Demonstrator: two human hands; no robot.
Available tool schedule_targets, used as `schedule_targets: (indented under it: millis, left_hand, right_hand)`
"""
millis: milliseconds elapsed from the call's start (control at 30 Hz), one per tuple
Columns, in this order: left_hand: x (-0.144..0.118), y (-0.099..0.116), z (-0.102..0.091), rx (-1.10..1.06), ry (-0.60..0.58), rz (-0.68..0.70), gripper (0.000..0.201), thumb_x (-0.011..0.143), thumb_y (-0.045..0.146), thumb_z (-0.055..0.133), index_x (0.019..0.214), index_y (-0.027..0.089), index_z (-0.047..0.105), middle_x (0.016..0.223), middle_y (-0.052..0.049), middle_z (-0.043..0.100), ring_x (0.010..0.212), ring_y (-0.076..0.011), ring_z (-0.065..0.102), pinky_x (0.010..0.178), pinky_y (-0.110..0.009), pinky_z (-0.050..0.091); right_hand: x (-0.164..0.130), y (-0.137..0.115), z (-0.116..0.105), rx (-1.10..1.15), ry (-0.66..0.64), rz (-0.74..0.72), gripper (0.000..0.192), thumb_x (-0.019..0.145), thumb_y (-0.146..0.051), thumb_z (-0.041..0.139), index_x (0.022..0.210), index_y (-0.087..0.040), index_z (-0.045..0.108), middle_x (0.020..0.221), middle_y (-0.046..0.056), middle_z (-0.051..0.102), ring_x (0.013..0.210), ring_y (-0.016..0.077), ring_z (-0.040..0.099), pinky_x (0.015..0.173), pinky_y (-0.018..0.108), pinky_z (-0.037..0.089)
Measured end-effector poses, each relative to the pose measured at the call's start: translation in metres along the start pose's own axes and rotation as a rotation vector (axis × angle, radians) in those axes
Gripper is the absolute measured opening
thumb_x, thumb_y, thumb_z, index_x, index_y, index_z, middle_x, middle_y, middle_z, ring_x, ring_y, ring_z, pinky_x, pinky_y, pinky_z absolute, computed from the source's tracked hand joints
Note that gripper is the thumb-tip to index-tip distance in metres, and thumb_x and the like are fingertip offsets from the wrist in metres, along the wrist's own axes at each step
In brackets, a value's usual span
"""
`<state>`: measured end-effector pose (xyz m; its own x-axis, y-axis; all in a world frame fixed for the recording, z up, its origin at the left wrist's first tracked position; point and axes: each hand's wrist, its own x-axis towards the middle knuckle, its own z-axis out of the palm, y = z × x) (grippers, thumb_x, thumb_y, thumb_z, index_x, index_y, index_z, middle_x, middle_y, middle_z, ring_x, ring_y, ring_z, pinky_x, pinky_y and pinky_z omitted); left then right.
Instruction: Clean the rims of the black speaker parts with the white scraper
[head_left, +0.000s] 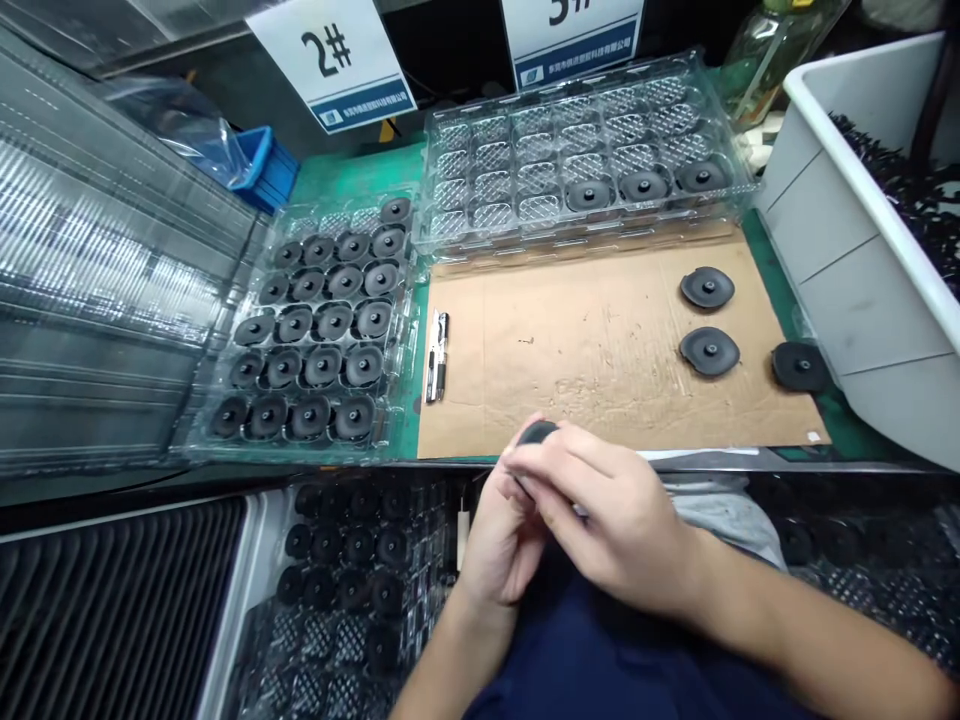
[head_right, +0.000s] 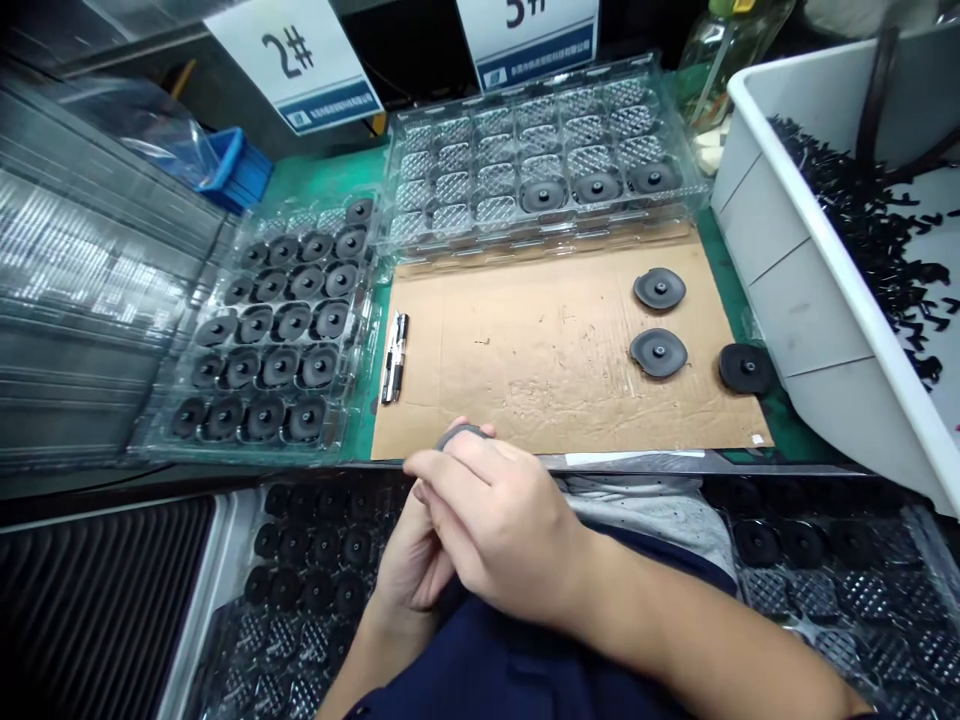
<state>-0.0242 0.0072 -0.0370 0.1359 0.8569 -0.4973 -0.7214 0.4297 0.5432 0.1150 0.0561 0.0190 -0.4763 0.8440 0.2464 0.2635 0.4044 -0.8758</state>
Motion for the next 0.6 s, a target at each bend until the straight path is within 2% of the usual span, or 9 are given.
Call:
schedule_targets:
  millis: [67,100,233,267,333,400,500,533,600]
  left_hand:
    - [0.001,0.0,-0.002,0.033,0.039,0.02,0.058,0.074,0.027,0.072,0.128,0.028,0.05,0.123,-0.005,0.06,0.112,-0.0212,0.057,0.088,-0.027,0.051]
    - [0.001,0.0,-0.001,0.048,0.055,0.036,0.059,0.072,0.026,0.074,0.127,0.027,0.051,0.122,-0.005,0.061,0.11,-0.0207,0.058,0.086,-0.025,0.052]
    - [0.0,0.004,0.012,0.071,0.103,0.044,0.044,0.072,0.026,0.074,0.114,0.023,0.061,0.105,-0.003,0.068,0.1,-0.0175,0.063,0.085,-0.022,0.051]
    - [0.0,0.006,0.015,0.07,0.105,0.041,0.042,0.072,0.025,0.074,0.112,0.024,0.062,0.104,-0.002,0.068,0.1,-0.0175,0.064,0.086,-0.023,0.051]
    - [-0.001,0.01,0.02,0.061,0.074,0.037,0.046,0.068,0.023,0.077,0.112,0.026,0.062,0.108,-0.001,0.067,0.099,-0.019,0.064,0.086,-0.025,0.052]
    - [-0.002,0.012,0.021,0.052,0.019,0.039,0.054,0.063,0.025,0.08,0.114,0.025,0.061,0.111,-0.003,0.066,0.098,-0.02,0.065,0.084,-0.024,0.053]
    - [-0.002,0.011,0.02,0.041,-0.012,0.034,0.057,0.063,0.032,0.08,0.115,0.024,0.062,0.113,-0.004,0.066,0.102,-0.0173,0.063,0.082,-0.017,0.051]
    - [-0.003,0.011,0.019,0.035,-0.003,0.025,0.056,0.065,0.032,0.079,0.117,0.024,0.061,0.114,-0.003,0.066,0.103,-0.016,0.062,0.082,-0.016,0.05]
    - [-0.004,0.01,0.018,0.01,-0.004,-0.019,0.055,0.068,0.031,0.077,0.12,0.026,0.059,0.115,-0.001,0.065,0.103,-0.0147,0.061,0.084,-0.016,0.048]
  right_hand:
    - [0.001,-0.003,0.002,0.013,-0.162,0.045,0.021,0.086,-0.01,0.048,0.099,-0.017,0.063,0.09,0.003,0.064,0.083,0.0125,0.058,0.076,0.024,0.048]
    - [0.002,-0.003,0.003,-0.003,-0.193,0.074,0.02,0.086,-0.01,0.049,0.096,-0.017,0.064,0.088,0.002,0.064,0.081,0.0119,0.058,0.074,0.023,0.048]
    - [0.001,0.001,0.002,-0.11,0.033,-0.046,0.021,0.088,-0.013,0.047,0.104,-0.013,0.062,0.092,0.007,0.064,0.085,0.0149,0.059,0.08,0.028,0.048]
    - [-0.002,0.002,0.0,-0.091,0.037,-0.09,0.023,0.088,-0.014,0.048,0.107,-0.013,0.061,0.095,0.007,0.065,0.087,0.0152,0.059,0.083,0.028,0.047]
    - [-0.01,0.003,-0.006,-0.032,-0.062,-0.119,0.023,0.087,-0.011,0.049,0.106,-0.014,0.061,0.096,0.006,0.065,0.087,0.0134,0.059,0.082,0.025,0.047]
    - [-0.018,0.003,-0.014,-0.06,-0.132,-0.035,0.023,0.086,-0.009,0.049,0.103,-0.016,0.062,0.088,0.004,0.064,0.077,0.0112,0.058,0.071,0.022,0.048]
    - [-0.02,0.003,-0.021,-0.294,-0.046,0.053,0.022,0.086,-0.01,0.047,0.1,-0.016,0.063,0.078,0.004,0.061,0.067,0.0129,0.055,0.062,0.026,0.044]
    - [-0.017,0.003,-0.021,-0.371,-0.01,0.014,0.022,0.087,-0.011,0.046,0.099,-0.017,0.063,0.08,0.005,0.063,0.068,0.0143,0.054,0.063,0.028,0.043]
    - [-0.008,0.007,-0.02,-0.42,0.045,-0.186,0.022,0.089,-0.014,0.045,0.098,-0.019,0.064,0.086,0.006,0.066,0.071,0.0161,0.054,0.066,0.032,0.041]
